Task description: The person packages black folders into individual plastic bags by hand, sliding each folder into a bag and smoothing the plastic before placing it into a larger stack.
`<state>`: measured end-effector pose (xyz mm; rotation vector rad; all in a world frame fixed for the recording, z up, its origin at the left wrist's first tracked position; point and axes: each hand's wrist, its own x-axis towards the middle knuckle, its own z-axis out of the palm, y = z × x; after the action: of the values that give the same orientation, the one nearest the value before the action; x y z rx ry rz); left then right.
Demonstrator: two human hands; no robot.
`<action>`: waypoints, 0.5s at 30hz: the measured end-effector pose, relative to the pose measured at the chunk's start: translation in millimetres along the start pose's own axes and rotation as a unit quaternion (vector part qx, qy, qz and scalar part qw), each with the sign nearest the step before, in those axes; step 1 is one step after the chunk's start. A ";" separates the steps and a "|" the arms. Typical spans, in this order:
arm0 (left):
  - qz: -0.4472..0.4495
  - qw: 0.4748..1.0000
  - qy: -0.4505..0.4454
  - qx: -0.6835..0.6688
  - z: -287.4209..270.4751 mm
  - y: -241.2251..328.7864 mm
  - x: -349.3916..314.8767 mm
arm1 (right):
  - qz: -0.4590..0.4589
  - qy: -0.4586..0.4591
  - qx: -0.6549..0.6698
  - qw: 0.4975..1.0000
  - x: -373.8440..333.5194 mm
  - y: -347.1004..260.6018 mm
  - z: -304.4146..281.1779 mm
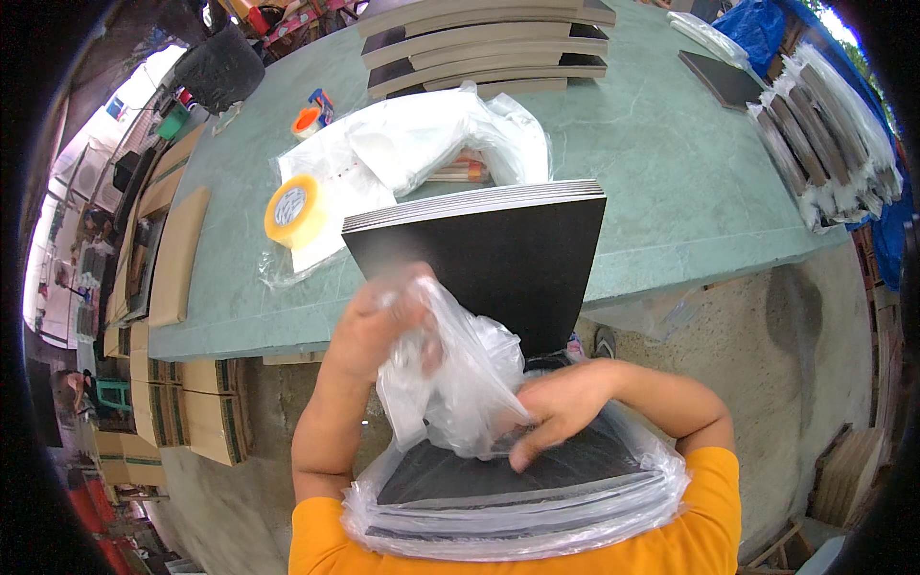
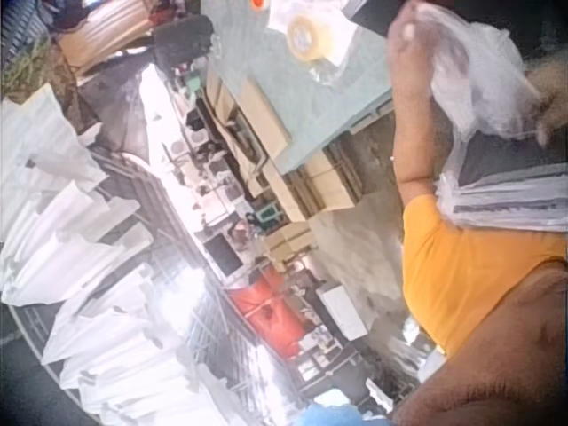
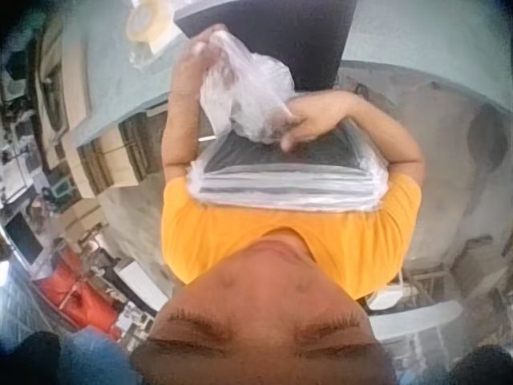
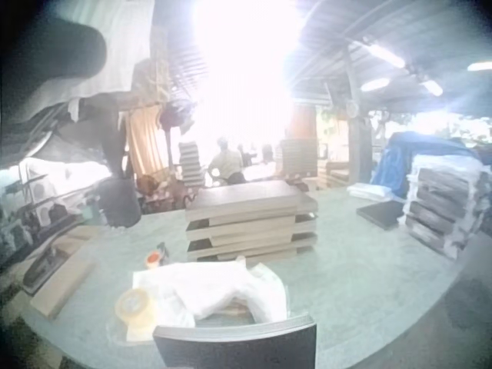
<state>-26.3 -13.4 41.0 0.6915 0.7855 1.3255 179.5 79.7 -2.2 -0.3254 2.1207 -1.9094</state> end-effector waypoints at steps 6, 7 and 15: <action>0.008 0.983 -0.127 0.131 -34.8 -11.1 3.7 | -0.043 0.106 0.300 0.947 -39.8 -9.2 -27.7; 0.014 0.982 -0.164 0.090 -40.0 -6.0 3.4 | -0.033 -0.020 0.238 0.970 -38.3 -4.2 -32.3; -0.072 0.583 -0.232 0.776 -5.2 -4.4 -12.7 | 0.323 0.063 -0.663 0.673 -69.5 -24.4 -17.0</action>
<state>-28.9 -26.5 35.7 2.1663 1.4144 -0.1250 238.5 116.7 27.0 0.3191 2.7477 0.2206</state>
